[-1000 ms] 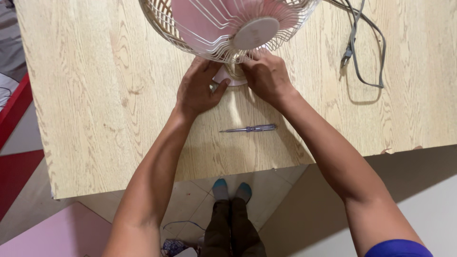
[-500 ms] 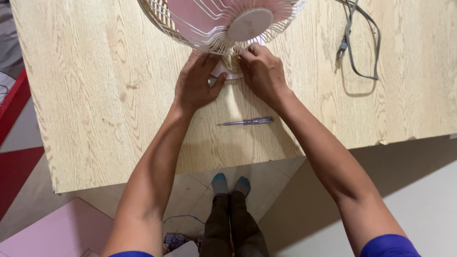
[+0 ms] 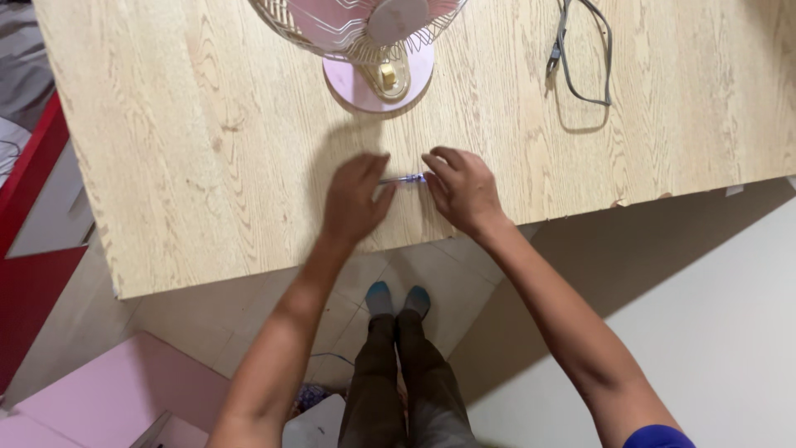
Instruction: The person reassembles a small electric fan on a wooden table. They attach the rear cage, mount the pink fan blade onto the motor shaft, and then secure the front cage over the blade. The fan is left assembled on the table.
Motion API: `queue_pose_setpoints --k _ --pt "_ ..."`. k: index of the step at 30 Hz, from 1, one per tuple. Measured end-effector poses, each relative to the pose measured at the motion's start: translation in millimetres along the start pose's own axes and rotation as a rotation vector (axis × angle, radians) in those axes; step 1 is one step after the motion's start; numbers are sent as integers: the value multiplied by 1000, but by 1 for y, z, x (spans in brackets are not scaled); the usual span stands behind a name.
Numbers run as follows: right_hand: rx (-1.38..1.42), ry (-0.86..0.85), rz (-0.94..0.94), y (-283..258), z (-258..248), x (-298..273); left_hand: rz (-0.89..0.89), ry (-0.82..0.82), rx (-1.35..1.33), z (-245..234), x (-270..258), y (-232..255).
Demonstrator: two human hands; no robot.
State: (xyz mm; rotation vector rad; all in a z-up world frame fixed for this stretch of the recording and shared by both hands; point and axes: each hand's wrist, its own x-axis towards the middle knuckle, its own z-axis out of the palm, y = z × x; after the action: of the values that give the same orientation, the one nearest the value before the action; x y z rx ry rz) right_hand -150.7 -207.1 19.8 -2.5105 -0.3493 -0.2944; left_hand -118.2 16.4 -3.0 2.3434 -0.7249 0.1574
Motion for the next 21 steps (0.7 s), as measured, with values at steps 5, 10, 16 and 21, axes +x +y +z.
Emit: queue_pose_setpoints --k 5,10,16,21 --pt "-76 56 -7 -12 11 -23 -41 -26 40 7 -29 30" --pt "-95 71 -35 -8 22 -32 -72 -10 120 21 -31 31" --pt "-91 52 -62 -7 12 -42 -39 2 119 21 -36 39" --pt "-52 46 -53 -17 -17 -62 -7 -5 74 7 -43 68"
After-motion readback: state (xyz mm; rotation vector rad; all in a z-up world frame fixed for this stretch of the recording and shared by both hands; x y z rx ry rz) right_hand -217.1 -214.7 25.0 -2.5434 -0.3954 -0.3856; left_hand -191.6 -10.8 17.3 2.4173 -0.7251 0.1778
